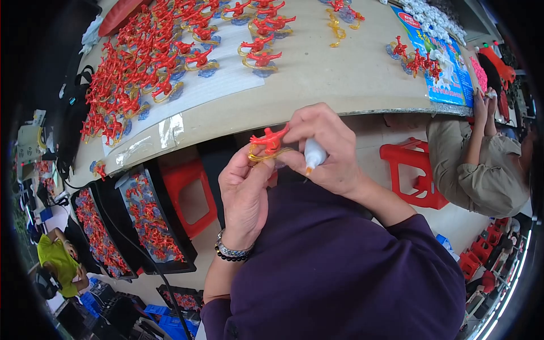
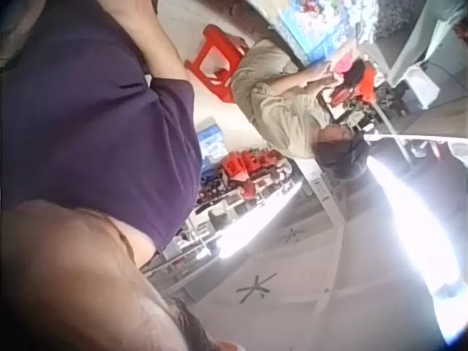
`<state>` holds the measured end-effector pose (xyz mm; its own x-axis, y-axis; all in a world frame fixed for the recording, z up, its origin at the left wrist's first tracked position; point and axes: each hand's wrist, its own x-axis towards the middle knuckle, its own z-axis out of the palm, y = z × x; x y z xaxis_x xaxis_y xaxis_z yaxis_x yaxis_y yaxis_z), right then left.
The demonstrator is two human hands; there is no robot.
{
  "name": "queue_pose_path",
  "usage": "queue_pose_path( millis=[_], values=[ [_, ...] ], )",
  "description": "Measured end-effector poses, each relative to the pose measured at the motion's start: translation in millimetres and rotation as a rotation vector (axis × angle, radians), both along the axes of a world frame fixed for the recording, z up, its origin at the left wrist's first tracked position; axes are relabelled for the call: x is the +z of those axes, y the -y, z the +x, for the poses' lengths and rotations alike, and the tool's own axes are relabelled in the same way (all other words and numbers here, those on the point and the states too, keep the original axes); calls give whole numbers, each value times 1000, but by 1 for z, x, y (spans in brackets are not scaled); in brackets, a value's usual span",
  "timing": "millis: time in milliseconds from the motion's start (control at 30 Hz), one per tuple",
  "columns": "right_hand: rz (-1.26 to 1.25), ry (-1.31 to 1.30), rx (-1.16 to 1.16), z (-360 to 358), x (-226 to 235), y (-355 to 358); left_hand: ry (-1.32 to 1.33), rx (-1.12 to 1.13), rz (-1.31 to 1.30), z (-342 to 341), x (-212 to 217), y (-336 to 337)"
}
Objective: The person applies glue from a bottle to figurines and attaches plastic accessories to them by hand, walks around the workstation area, and returns to the table to glue more figurine pieces together.
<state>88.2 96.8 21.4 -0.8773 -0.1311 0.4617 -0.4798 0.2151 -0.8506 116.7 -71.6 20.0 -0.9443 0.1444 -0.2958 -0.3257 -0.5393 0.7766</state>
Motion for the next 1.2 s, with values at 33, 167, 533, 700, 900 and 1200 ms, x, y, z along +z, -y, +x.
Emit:
queue_pose_path(
  millis=[33,167,533,700,900,1200],
  values=[
    [94,-89,-50,0,2,1,1,2,-1,0,1,0],
    [178,-188,-121,2,7,1,30,18,-19,0,5,-1],
    [292,-300,-36,-3,10,-1,-10,42,-52,2,5,-2],
    [281,-316,-22,-5,9,-3,-60,64,-119,3,6,-4],
    [313,-396,-10,-6,9,-2,-65,67,-146,4,6,-3],
    [311,-483,-46,-4,0,-2,-104,64,-180,5,6,-4]
  ],
)
